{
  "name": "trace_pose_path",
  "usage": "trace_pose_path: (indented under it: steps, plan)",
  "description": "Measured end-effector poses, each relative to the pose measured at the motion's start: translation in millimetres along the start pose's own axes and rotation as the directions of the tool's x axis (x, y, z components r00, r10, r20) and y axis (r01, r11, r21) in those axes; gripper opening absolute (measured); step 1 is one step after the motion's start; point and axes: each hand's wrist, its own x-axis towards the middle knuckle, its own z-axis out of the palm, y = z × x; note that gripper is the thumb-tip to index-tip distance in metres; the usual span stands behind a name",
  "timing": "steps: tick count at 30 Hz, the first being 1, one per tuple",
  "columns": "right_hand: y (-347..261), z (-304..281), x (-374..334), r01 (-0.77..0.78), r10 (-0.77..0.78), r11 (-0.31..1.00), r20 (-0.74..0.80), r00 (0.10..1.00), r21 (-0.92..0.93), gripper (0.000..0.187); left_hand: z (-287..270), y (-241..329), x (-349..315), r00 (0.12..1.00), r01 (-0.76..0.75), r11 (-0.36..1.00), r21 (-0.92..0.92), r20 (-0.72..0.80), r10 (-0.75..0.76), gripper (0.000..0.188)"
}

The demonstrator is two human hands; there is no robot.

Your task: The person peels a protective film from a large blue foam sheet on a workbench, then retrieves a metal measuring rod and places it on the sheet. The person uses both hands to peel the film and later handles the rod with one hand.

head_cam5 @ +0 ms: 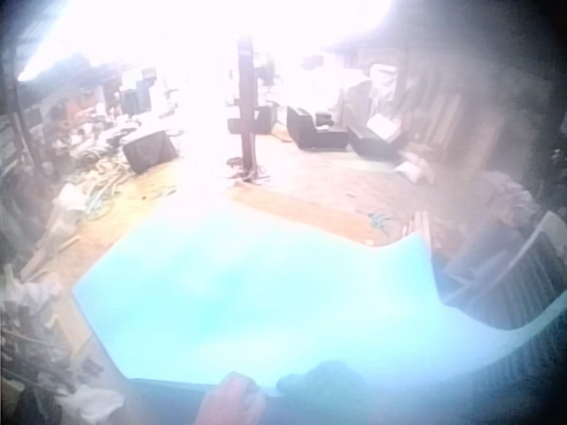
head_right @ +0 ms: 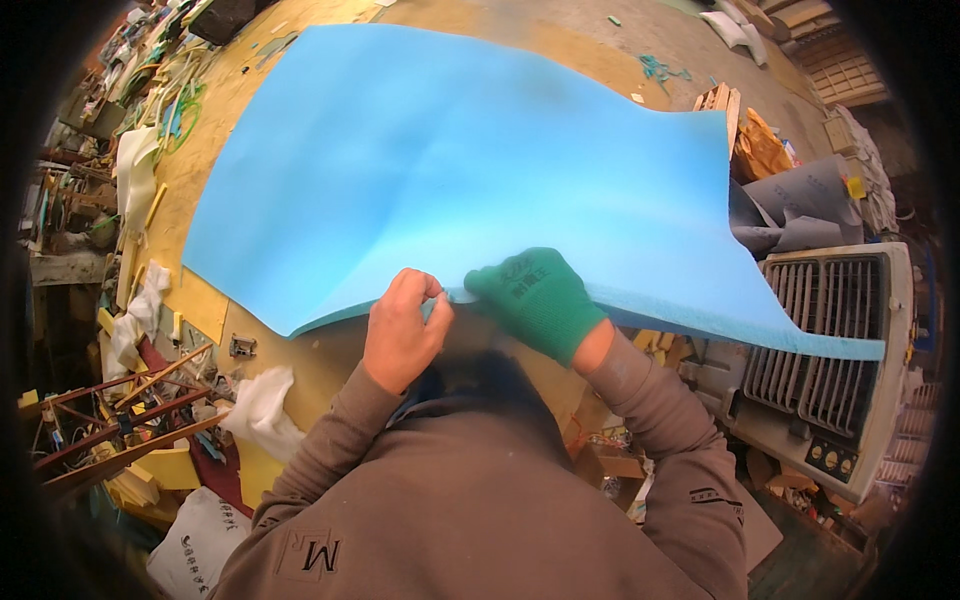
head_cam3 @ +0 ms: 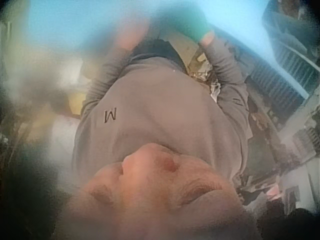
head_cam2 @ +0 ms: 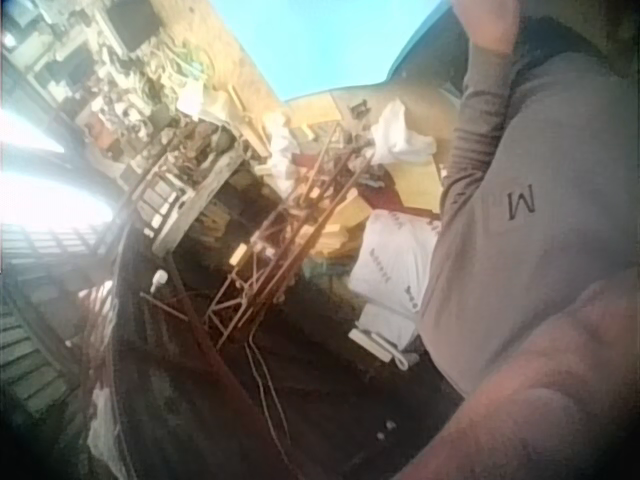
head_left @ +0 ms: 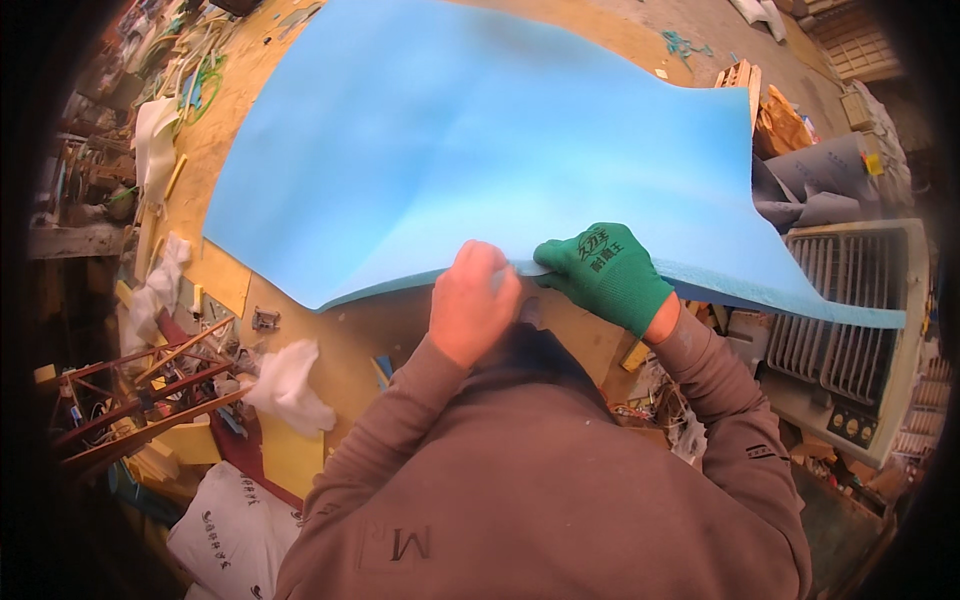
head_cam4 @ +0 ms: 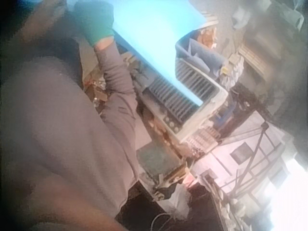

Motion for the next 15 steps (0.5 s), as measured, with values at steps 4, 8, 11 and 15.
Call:
trace_pose_path:
  steps: [4, 8, 11, 15]
  plan:
    - [-1, -2, 3, -0.001, 0.002, 1.000, -0.037, 0.999, 0.029, 0.023, -1, -5, -4, 0.999, 0.004, 1.000, 0.024, -0.046, -0.003, 0.009]
    - [-2, -9, 4, -0.059, 0.057, 0.997, 0.046, 0.997, 0.041, 0.021, -4, -21, -6, 0.991, 0.099, 0.995, -0.020, -0.083, -0.101, 0.009]
    - [-3, -11, 6, -0.092, 0.089, 0.994, 0.049, 0.995, 0.059, 0.020, -2, -31, -8, 0.991, 0.056, 0.996, -0.076, -0.115, -0.064, 0.009]
    - [-1, -14, 10, -0.100, 0.103, 0.993, -0.067, 0.992, 0.056, 0.021, -1, -41, -11, 0.978, 0.169, 0.981, -0.093, -0.107, -0.179, 0.011]
